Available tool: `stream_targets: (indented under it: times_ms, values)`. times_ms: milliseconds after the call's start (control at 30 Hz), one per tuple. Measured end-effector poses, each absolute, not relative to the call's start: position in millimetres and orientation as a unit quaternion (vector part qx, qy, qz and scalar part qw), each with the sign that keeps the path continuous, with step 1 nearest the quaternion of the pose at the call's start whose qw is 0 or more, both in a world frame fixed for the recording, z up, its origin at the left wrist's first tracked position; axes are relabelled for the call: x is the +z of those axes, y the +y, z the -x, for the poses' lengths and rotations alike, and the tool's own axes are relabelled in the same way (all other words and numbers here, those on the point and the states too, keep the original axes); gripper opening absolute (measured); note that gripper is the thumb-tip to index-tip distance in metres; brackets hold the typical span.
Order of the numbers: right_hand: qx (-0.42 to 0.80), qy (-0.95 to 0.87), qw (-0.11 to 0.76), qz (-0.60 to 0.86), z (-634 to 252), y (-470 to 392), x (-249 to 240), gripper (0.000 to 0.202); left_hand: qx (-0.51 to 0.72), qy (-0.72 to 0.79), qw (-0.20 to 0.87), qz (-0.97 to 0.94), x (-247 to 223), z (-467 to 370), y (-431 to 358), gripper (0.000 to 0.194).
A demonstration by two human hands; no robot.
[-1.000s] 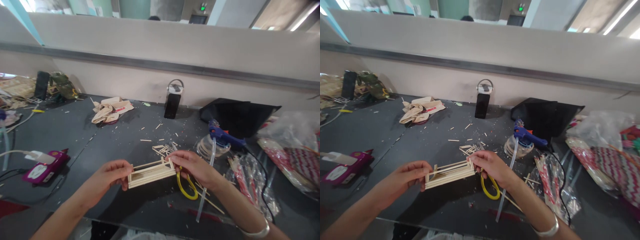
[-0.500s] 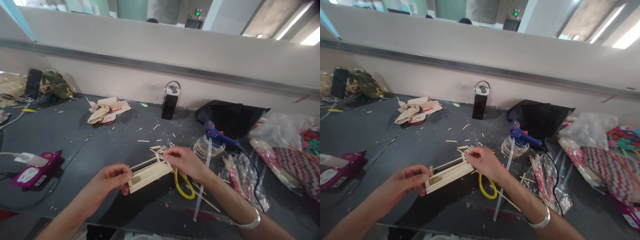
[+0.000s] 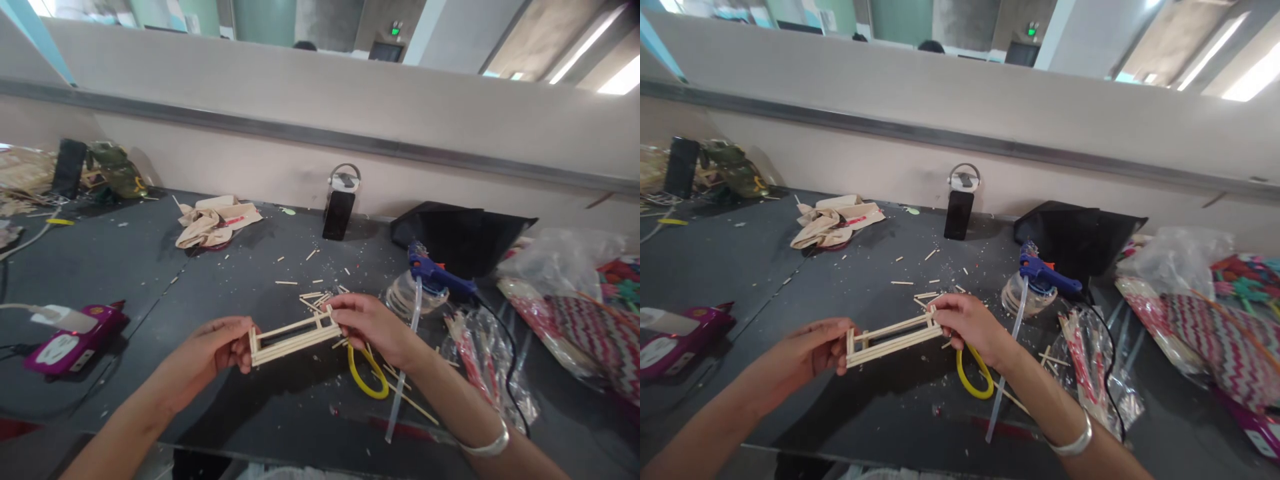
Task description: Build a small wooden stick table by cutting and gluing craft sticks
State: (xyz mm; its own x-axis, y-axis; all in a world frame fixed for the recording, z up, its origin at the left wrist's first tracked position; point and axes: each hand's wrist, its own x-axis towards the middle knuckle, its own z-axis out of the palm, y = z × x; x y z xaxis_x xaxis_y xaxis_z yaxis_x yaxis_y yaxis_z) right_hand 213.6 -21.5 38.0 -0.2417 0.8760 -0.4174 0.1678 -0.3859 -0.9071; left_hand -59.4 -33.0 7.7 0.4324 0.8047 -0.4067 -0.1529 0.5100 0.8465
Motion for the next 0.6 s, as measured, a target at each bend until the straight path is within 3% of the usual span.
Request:
stream_targets:
  times_ms: [233,600]
  values:
    - [0.670,-0.443,0.294,0.518,-216,-28,33,0.020,0.327,0.406,0.755,-0.397,13,57,-37,0.044]
    - [0.665,-0.441,0.284,0.532,-220,-49,33,0.037,0.313,0.471,0.708,-0.424,18,59,-58,0.020]
